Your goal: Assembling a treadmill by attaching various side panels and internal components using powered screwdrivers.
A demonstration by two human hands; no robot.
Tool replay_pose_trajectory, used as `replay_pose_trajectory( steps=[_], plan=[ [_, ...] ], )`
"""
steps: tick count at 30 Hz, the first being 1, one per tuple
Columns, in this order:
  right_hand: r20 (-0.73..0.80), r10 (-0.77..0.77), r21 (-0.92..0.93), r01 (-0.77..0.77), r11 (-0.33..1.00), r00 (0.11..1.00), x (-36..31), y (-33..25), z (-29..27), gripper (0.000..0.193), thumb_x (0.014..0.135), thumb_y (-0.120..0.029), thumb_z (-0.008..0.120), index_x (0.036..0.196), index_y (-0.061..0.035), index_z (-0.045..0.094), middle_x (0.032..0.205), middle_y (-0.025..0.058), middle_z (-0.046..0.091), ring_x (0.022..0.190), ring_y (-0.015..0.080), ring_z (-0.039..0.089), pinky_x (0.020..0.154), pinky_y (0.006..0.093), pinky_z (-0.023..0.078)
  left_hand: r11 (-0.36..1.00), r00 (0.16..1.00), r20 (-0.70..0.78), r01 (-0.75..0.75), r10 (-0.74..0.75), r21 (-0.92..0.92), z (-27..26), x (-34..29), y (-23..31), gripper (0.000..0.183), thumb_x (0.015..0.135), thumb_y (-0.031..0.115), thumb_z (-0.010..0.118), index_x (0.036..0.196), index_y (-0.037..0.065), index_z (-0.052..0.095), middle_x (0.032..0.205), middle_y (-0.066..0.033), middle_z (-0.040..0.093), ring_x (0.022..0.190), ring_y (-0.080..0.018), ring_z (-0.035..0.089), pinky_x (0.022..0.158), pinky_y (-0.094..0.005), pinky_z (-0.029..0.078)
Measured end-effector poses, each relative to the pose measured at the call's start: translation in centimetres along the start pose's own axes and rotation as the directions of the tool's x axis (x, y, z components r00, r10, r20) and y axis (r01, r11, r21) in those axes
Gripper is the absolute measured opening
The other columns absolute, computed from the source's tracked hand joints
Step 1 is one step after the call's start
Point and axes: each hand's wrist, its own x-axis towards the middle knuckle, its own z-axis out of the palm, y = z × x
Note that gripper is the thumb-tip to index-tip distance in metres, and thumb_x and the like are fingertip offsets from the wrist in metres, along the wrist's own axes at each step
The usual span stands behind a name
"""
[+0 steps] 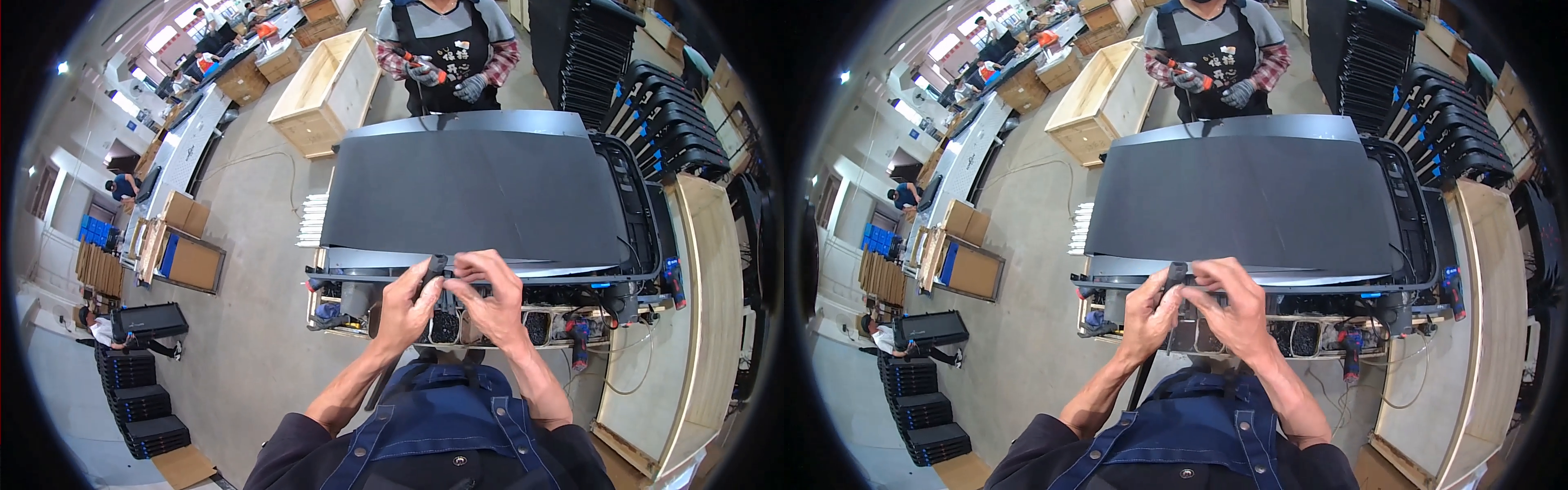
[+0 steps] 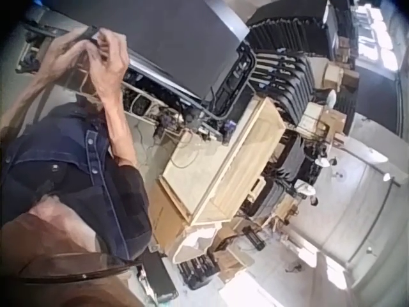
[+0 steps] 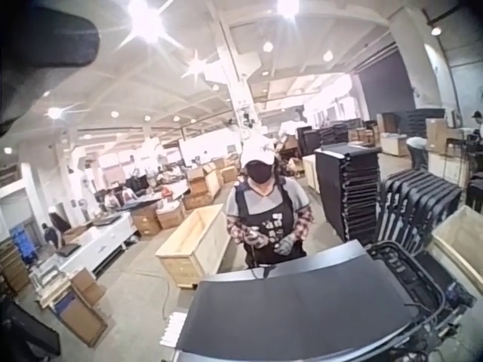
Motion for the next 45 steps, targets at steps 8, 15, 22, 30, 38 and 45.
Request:
replay_pose_trajectory(
  steps=[8, 15, 22, 30, 38, 45],
  plan=[
    [0.343, -0.196, -0.284, 0.3, 0.91, 0.919, -0.8, 2.1, -3.1, 0.031, 0.079, 0.0, 0.078, 0.107, 0.0015, 0.066, 0.086, 0.0127, 0.066, 0.073, 0.0264, 0.066, 0.064, 0.0351, 0.054, 0.931, 0.942, 0.293, 0.247, -0.165, -0.269, 1.1, -1.8, 0.1, 0.047, 0.101, 0.012, 0.057, 0.145, 0.001, 0.044, 0.101, -0.0043, 0.064, 0.084, -0.0102, 0.059, 0.076, -0.0263, 0.05],
    [0.616, -0.31, -0.569, 0.681, 0.46, 0.724, -1.5, 3.8, -3.8, 0.034, 0.078, -0.008, 0.069, 0.108, 0.0076, 0.062, 0.077, 0.0099, 0.058, 0.066, 0.0205, 0.062, 0.061, 0.0327, 0.054, 0.871, 0.893, 0.353, 0.389, -0.278, -0.299, 2.7, -2.1, -2.4, 0.042, 0.104, 0.024, 0.055, 0.14, 0.003, 0.049, 0.09, -0.0008, 0.061, 0.056, -0.0024, 0.039, 0.047, -0.0211, 0.031],
    [0.001, 0.516, 0.143, -0.511, 0.848, 0.857, -4.3, 6.3, -1.4, 0.013, 0.098, -0.007, 0.06, 0.101, 0.0037, 0.066, 0.084, 0.0074, 0.07, 0.07, 0.0169, 0.066, 0.063, 0.0269, 0.053, 0.697, 0.784, 0.503, 0.587, -0.364, -0.411, 2.6, -0.4, -3.0, 0.033, 0.107, 0.024, 0.05, 0.132, 0.003, 0.052, 0.095, -0.006, 0.066, 0.054, -0.0044, 0.048, 0.046, -0.0211, 0.037],
    [0.224, 0.873, 0.875, -0.483, 0.016, 0.434, -8.3, 11.5, -1.4, 0.018, 0.1, -0.018, 0.061, 0.108, -0.003, 0.066, 0.084, 0.0042, 0.069, 0.075, 0.0161, 0.069, 0.07, 0.0328, 0.06, 0.685, 0.815, 0.453, 0.561, -0.36, -0.464, -0.7, 0.9, -2.9, 0.037, 0.106, 0.033, 0.051, 0.131, 0.005, 0.047, 0.08, -0.0148, 0.066, 0.044, -0.0119, 0.053, 0.04, -0.0236, 0.039],
    [0.244, 0.75, 0.412, -0.766, 0.493, 0.614, -11.0, 9.4, -2.8, 0.015, 0.096, -0.01, 0.067, 0.107, 0.0005, 0.067, 0.088, 0.0121, 0.072, 0.072, 0.0169, 0.071, 0.068, 0.0287, 0.061, 0.722, 0.958, -0.284, -0.226, 0.042, -0.654, -17.7, 7.8, 4.0, 0.036, 0.108, 0.029, 0.047, 0.133, 0.004, 0.049, 0.076, 0.0038, 0.043, 0.047, -0.0022, 0.033, 0.037, -0.0187, 0.026],
    [0.445, 0.66, 0.286, -0.795, 0.535, 0.605, -13.1, 7.8, -0.9, 0.012, 0.094, -0.009, 0.07, 0.1, 0.0013, 0.068, 0.091, 0.0122, 0.074, 0.075, 0.0162, 0.072, 0.067, 0.0288, 0.061, 0.526, 0.881, -0.471, -0.38, -0.044, -0.761, -29.8, 6.8, -1.2, 0.028, 0.108, 0.025, 0.046, 0.121, 0.002, 0.056, 0.08, -0.0018, 0.045, 0.057, -0.0089, 0.037, 0.049, -0.0234, 0.034]
  ],
)
